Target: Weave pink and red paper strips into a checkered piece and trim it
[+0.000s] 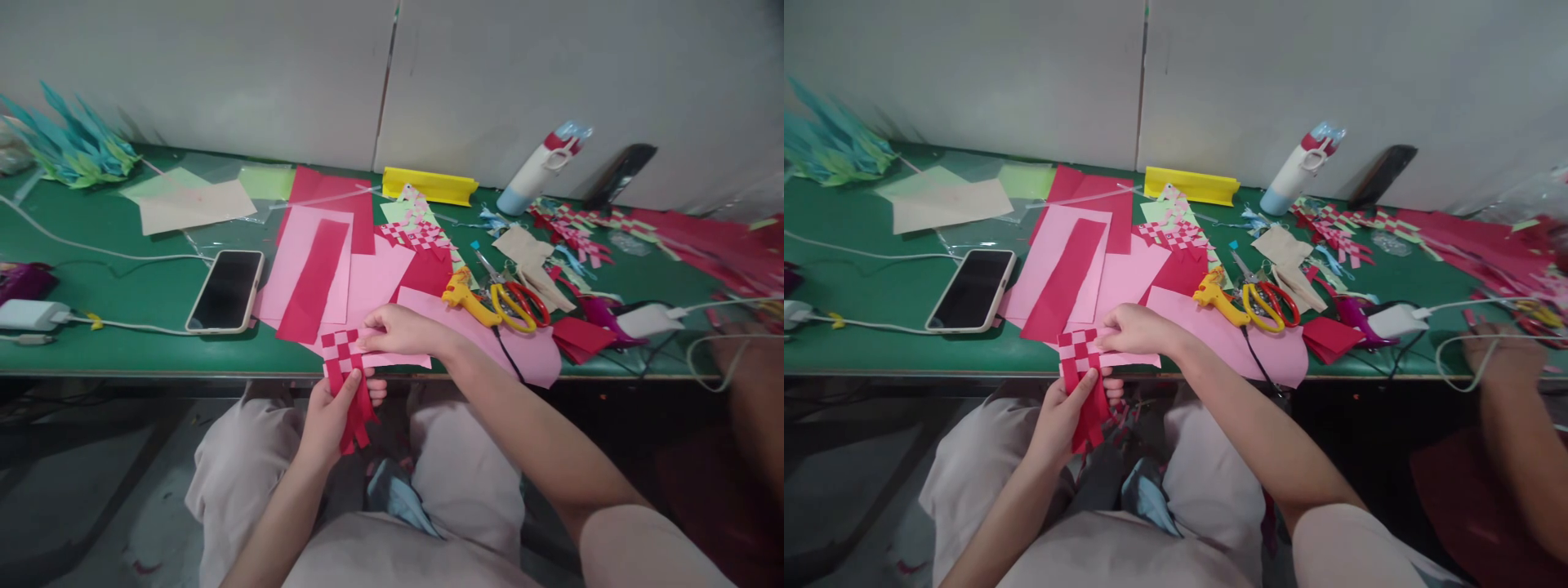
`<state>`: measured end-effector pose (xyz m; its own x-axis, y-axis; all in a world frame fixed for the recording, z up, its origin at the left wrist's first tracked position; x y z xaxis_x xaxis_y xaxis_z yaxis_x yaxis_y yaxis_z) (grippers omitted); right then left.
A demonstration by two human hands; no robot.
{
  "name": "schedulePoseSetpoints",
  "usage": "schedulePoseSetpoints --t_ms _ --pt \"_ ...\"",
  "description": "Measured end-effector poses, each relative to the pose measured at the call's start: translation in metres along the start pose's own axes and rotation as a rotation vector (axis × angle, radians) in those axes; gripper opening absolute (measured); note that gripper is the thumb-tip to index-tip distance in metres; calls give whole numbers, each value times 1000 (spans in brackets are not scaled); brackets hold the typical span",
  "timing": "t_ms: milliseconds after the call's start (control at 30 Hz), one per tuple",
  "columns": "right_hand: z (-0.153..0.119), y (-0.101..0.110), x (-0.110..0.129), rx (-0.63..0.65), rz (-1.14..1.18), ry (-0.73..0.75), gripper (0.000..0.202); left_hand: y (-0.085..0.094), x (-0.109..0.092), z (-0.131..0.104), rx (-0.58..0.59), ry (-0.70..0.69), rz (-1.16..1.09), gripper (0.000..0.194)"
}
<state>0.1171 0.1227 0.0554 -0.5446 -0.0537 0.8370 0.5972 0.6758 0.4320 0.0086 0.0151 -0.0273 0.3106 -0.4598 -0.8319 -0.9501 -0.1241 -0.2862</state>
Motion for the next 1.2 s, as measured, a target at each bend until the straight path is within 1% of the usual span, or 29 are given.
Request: schedulePoseSetpoints --t_ms 233,367,467,567,667,733,833,933,1033,1200 --pt "0 -2 -2 -22 -35 -26 30 1 -5 -2 21 6 -13 41" --pt "0 -2 0 -28 -57 -23 28 1 -5 -2 21 -3 0 42" --pt "-2 0 4 -8 -81 -32 32 2 -5 -2 20 -7 9 42" --pt "-5 2 6 41 -103 -45 41 2 -4 -1 24 -12 24 42" --pt "-4 4 6 138 -93 -51 48 2 -3 -1 24 -27 51 41" --pt "-2 4 5 213 -99 -72 49 2 -1 0 21 -35 72 41" --pt "2 5 4 272 -110 -104 44 3 0 0 17 -47 99 42" --pt "5 6 4 269 -95 -111 38 4 0 0 5 -63 122 44" --pt "5 6 3 232 -114 -82 40 4 -2 1 -3 -71 141 46" --pt "2 5 5 195 -90 -71 42 4 -4 1 -6 -89 132 42"
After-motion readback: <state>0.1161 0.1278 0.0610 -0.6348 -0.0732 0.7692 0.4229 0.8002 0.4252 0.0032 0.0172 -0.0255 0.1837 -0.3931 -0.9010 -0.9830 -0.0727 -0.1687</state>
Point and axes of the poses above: each hand's wrist, its own z-axis towards the middle knuckle, its own y-axis out of the back of the hand, x = y × z, the point moved 4 cm from there along z, towards the middle knuckle, and after that the axes turned 14 degrees about z, right-handed, at the moved point
